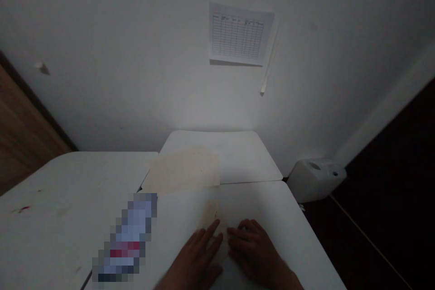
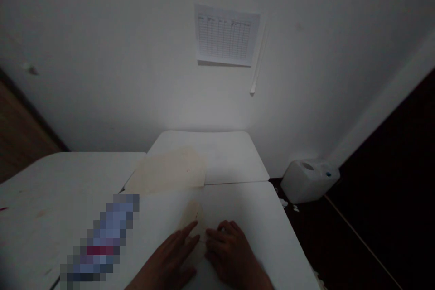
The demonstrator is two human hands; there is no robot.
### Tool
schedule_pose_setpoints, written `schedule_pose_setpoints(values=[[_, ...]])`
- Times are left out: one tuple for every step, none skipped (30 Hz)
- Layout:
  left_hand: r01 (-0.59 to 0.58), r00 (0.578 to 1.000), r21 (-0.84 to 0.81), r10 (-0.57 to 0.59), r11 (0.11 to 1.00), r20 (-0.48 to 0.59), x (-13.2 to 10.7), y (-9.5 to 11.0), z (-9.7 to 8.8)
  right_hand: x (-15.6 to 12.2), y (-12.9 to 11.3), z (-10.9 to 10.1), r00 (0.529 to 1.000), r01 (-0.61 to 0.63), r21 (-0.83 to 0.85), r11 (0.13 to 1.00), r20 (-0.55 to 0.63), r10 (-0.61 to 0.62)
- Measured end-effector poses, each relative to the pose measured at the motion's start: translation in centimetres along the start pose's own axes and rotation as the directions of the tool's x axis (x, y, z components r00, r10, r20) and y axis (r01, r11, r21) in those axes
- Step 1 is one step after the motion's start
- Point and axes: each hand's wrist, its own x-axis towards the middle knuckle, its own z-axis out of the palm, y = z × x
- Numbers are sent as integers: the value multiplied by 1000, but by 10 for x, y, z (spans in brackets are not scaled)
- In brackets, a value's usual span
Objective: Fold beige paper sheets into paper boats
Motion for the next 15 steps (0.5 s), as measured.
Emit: schedule_pose_setpoints(values=[[-5, 1000, 8, 5, 1000, 10, 1, 1, -1, 0, 0, 0, 1000, -1, -5, 1000, 1, 1], [-11, 1000, 15, 11, 1000, 22, 2, 2, -2, 0, 0, 1, 1000, -3, -7, 1000, 3, 3], [-15, 999, 22, 14, 1000, 30, 3, 3, -4, 0, 0, 1, 1000, -6, -5, 1000, 3, 6], [-16, 999, 27, 15, 1000, 33, 3, 4, -5, 0, 0, 0, 1000, -8, 0, 1000, 3, 8], [-18, 999, 31, 17, 999, 31, 4, 4, -5, -1, -1, 0, 1000, -11, 8, 1000, 2, 11], [-18, 999, 33, 17, 999, 27, 4, 4, -6, -1, -1, -1, 1000, -14, 17, 1000, 1, 14], [-24, 999, 32, 23, 999, 24, 4, 3, -5, -1, -2, -2, 1000, -16, 27, 1000, 1, 16], [-33, 999, 28, 33, 999, 23, 5, 3, -5, -2, -3, -3, 1000, -15, 36, 999, 4, 15], [-44, 999, 21, 44, 999, 23, 5, 2, -5, -2, -4, -4, 1000, -14, 41, 999, 8, 14], [-55, 998, 14, 55, 998, 25, 5, 1, -5, -3, -4, -5, 1000, -12, 43, 999, 15, 12], [-60, 998, 6, 60, 998, 29, 7, 1, -5, -3, -5, -6, 1000, -9, 42, 999, 20, 8], [-59, 998, -2, 59, 998, 35, 8, 2, -6, -4, -5, -6, 1000, -4, 39, 999, 24, 4], [-53, 998, -10, 54, 999, 42, 11, 2, -7, -4, -5, -7, 1000, 1, 37, 999, 24, -2], [-40, 998, -16, 41, 999, 52, 14, 4, -9, -4, -5, -7, 1000, 7, 37, 999, 24, -7], [-24, 998, -25, 25, 999, 65, 17, 5, -11, -4, -5, -7, 1000, 11, 39, 999, 22, -11]])
